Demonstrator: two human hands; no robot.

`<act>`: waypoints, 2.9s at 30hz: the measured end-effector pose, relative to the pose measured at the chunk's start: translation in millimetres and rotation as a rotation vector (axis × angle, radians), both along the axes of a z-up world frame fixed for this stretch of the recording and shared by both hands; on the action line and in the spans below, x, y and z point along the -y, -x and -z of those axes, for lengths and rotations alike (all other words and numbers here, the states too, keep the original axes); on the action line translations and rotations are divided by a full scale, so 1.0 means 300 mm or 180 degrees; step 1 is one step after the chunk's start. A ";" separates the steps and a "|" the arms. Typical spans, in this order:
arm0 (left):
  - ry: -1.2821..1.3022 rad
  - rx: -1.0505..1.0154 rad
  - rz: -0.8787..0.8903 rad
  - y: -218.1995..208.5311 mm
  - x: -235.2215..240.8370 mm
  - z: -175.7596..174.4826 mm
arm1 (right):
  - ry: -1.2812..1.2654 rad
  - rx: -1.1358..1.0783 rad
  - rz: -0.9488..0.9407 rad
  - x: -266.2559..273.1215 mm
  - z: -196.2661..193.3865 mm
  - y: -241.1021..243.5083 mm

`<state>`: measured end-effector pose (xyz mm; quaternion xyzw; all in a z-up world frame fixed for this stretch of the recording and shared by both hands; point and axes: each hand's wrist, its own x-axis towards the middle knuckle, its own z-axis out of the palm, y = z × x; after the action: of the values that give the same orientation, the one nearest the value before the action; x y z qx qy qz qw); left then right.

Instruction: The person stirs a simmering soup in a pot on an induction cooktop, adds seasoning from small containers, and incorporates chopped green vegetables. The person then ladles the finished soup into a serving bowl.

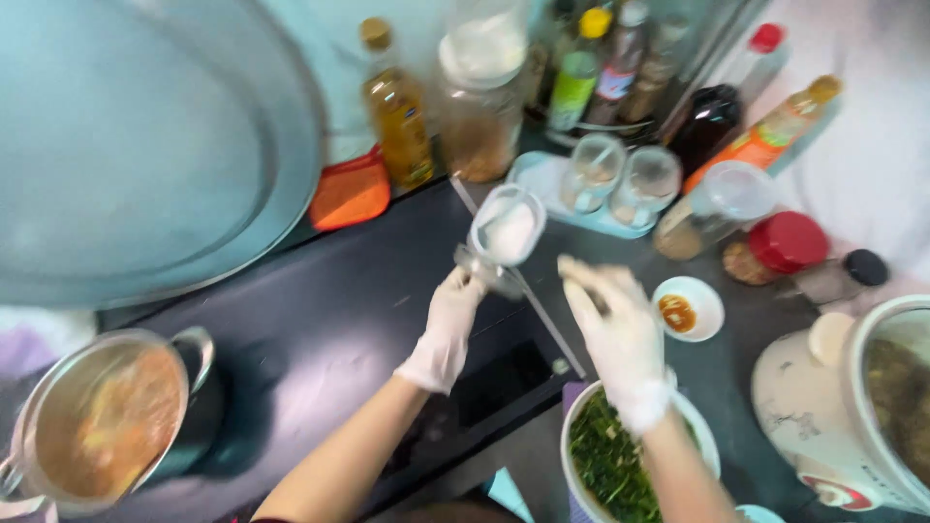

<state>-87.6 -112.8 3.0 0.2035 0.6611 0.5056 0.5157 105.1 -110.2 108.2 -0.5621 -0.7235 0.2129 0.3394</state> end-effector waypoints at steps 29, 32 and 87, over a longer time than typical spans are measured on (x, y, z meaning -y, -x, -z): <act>0.0047 0.0319 -0.1570 0.566 1.318 -0.422 | -0.0792 0.1018 -0.2296 0.684 -0.144 0.956; 0.0081 0.0326 -0.1614 0.618 1.386 -0.410 | -0.0652 0.0822 -0.2370 0.754 -0.223 1.034; 0.0150 -0.0488 -0.2545 1.013 1.637 -0.293 | -0.2850 -0.0092 -0.2846 0.998 0.020 1.583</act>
<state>-391.5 -603.8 91.0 -0.0444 0.7360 0.6344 0.2322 -369.9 -409.6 102.1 -0.0060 -0.9028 0.0184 0.4297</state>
